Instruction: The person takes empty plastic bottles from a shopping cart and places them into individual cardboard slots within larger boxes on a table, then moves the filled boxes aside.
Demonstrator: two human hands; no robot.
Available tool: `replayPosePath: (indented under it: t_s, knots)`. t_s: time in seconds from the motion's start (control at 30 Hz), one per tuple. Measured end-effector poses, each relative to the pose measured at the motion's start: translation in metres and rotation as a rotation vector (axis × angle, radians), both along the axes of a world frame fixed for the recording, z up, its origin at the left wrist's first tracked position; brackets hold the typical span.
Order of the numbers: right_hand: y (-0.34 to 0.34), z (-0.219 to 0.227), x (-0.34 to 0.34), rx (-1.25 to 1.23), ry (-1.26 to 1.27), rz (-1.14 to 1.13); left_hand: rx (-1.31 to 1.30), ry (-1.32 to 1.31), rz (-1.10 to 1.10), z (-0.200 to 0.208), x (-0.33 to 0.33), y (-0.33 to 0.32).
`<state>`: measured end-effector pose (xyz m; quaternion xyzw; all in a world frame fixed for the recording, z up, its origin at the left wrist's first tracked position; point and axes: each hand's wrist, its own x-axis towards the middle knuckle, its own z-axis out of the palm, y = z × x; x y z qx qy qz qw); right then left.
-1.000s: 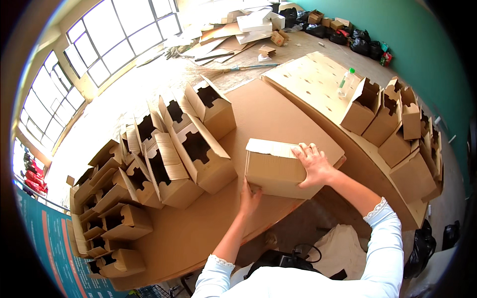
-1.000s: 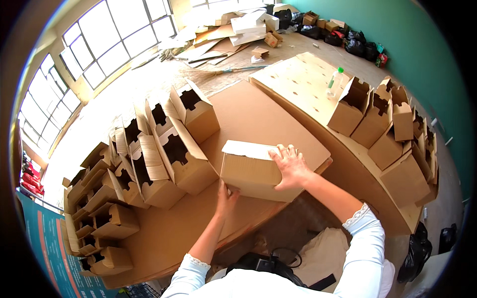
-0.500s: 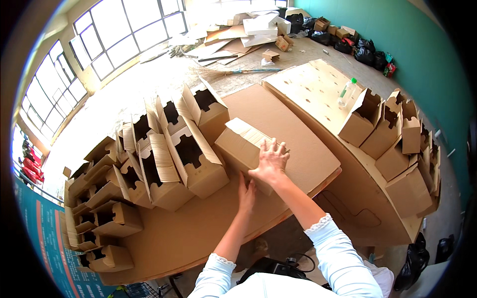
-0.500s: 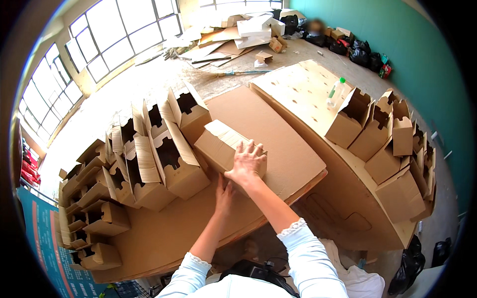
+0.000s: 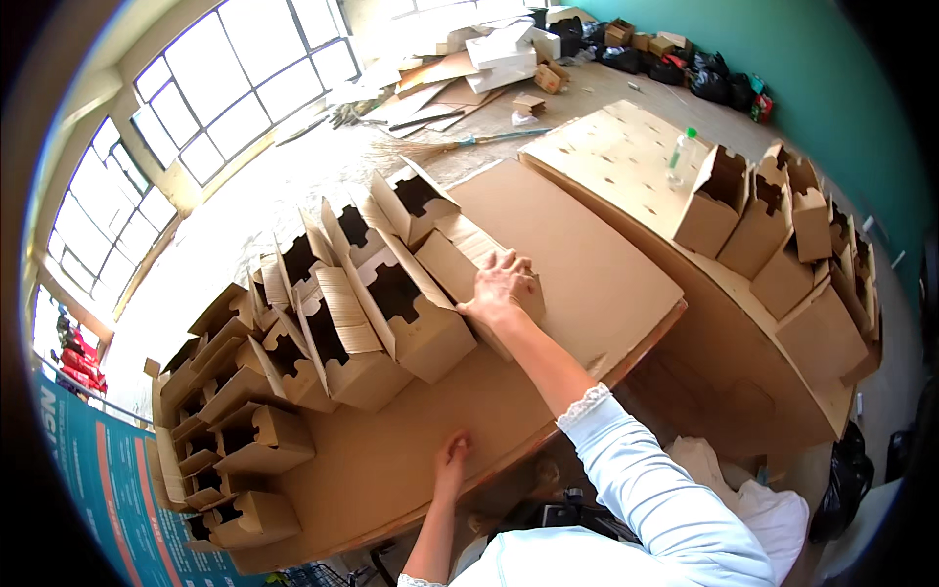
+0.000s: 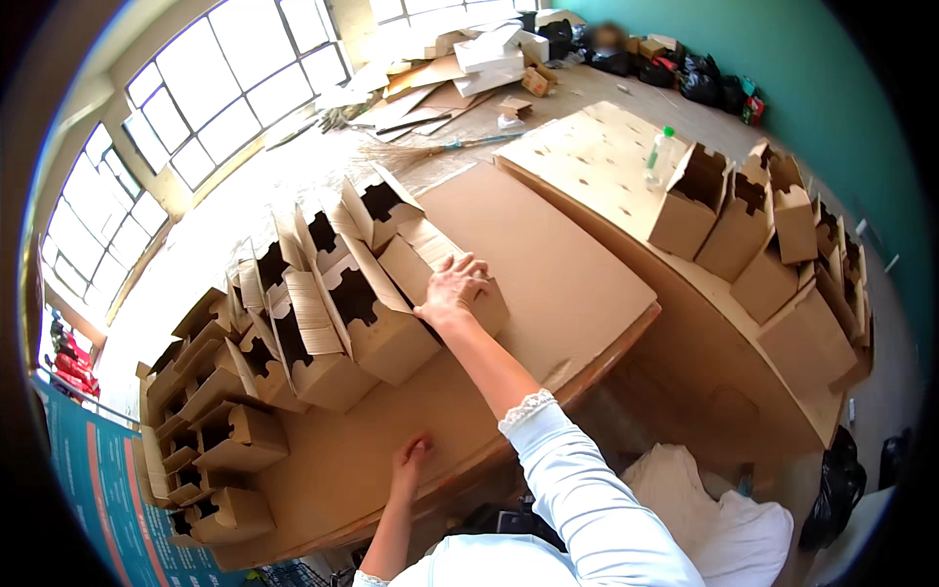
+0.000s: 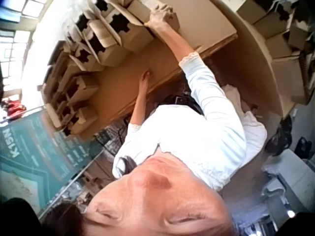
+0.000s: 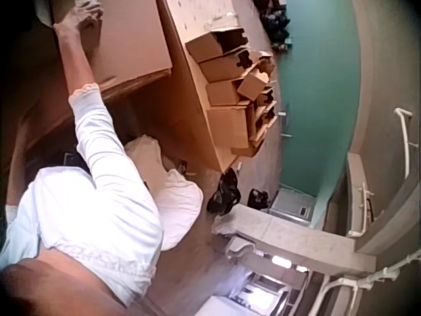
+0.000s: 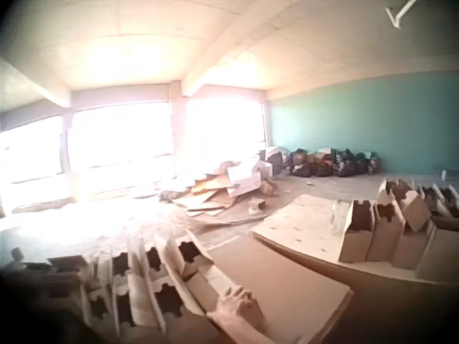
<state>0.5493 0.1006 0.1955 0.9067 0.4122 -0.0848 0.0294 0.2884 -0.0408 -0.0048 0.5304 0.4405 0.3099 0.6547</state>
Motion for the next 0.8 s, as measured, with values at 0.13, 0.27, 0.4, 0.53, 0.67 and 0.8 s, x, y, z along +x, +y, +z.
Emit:
replayPosePath:
  t_s: [0.13, 0.27, 0.4, 0.53, 0.67, 0.8]
  knots:
    - [0.001, -0.009, 0.004, 0.042, -0.033, -0.005, 0.114, 0.002, -0.021, 0.015, 0.006, 0.004]
    - [-0.031, -0.018, 0.025, 0.266, 0.227, 0.235, 0.290, 0.090, -0.084, 0.046, 0.044, -0.002]
    - [-0.078, -0.032, 0.141, 0.691, 0.381, 0.425, 0.752, 0.415, -0.260, 0.042, 0.079, -0.019]
    - [-0.126, 0.005, 0.310, 0.914, -0.266, 0.139, 1.112, 0.716, -0.427, 0.011, 0.092, -0.031]
    - [-0.182, 0.019, 0.438, 0.599, -0.837, -0.124, 1.084, 0.694, -0.430, 0.012, 0.096, -0.030]
    - [-0.197, 0.072, 0.451, 0.716, -0.997, -0.381, 1.070, 0.749, -0.436, 0.017, 0.089, -0.030]
